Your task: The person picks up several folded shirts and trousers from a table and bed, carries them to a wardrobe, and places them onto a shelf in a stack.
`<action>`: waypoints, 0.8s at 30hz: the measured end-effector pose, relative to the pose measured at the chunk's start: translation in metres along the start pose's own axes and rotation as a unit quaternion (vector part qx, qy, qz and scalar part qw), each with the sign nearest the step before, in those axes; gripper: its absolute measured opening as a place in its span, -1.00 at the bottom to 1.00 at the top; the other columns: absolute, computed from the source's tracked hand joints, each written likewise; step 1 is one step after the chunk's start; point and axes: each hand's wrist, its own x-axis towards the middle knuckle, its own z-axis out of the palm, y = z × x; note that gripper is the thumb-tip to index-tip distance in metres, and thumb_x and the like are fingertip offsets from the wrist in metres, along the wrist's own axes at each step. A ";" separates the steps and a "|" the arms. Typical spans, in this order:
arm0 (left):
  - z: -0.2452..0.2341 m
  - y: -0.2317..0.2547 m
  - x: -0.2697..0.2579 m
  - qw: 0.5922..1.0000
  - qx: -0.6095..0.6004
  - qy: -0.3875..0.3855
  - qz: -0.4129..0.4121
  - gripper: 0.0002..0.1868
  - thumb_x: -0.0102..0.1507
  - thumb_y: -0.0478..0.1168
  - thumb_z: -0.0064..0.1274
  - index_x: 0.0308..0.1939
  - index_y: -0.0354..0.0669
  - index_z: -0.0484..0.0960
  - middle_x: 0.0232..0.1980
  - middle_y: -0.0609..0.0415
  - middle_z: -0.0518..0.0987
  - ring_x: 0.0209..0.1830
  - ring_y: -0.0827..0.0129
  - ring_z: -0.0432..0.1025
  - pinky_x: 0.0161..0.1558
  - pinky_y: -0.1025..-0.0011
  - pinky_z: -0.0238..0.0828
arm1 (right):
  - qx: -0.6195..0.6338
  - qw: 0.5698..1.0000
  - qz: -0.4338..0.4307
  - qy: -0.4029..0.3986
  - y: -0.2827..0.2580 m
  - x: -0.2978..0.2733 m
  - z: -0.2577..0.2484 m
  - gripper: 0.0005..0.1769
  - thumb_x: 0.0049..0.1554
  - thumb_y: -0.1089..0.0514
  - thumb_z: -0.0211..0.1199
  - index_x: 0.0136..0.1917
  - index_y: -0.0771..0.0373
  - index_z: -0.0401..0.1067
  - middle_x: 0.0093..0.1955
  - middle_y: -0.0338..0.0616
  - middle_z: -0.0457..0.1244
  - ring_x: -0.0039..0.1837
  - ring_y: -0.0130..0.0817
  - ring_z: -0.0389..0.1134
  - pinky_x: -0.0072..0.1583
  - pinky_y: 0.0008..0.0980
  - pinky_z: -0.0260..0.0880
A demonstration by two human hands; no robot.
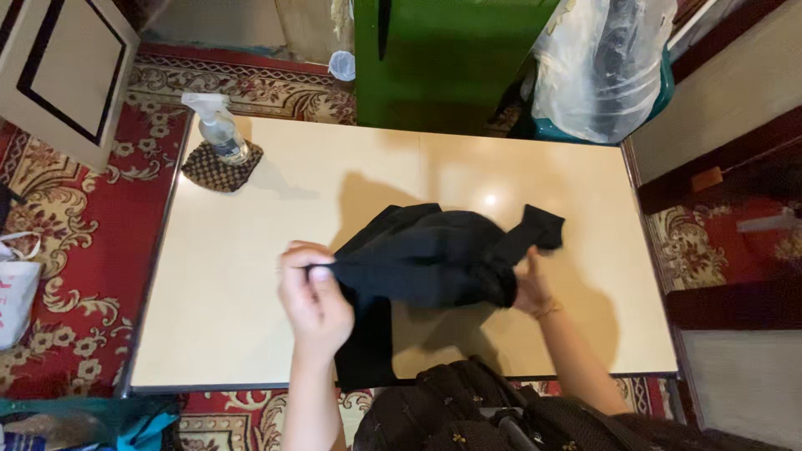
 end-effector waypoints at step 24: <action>-0.015 -0.169 0.093 0.643 0.469 -0.575 -0.188 -0.62 0.21 -0.10 0.25 0.01 -0.30 0.71 -0.01 -0.29 0.68 0.03 -0.05 0.57 0.08 0.18 0.54 | -0.640 0.607 -0.295 0.367 -0.139 0.001 0.155 -0.44 0.10 0.38 0.34 0.36 0.39 0.34 0.25 -0.02 0.33 0.27 -0.23 0.36 0.32 -0.29 0.36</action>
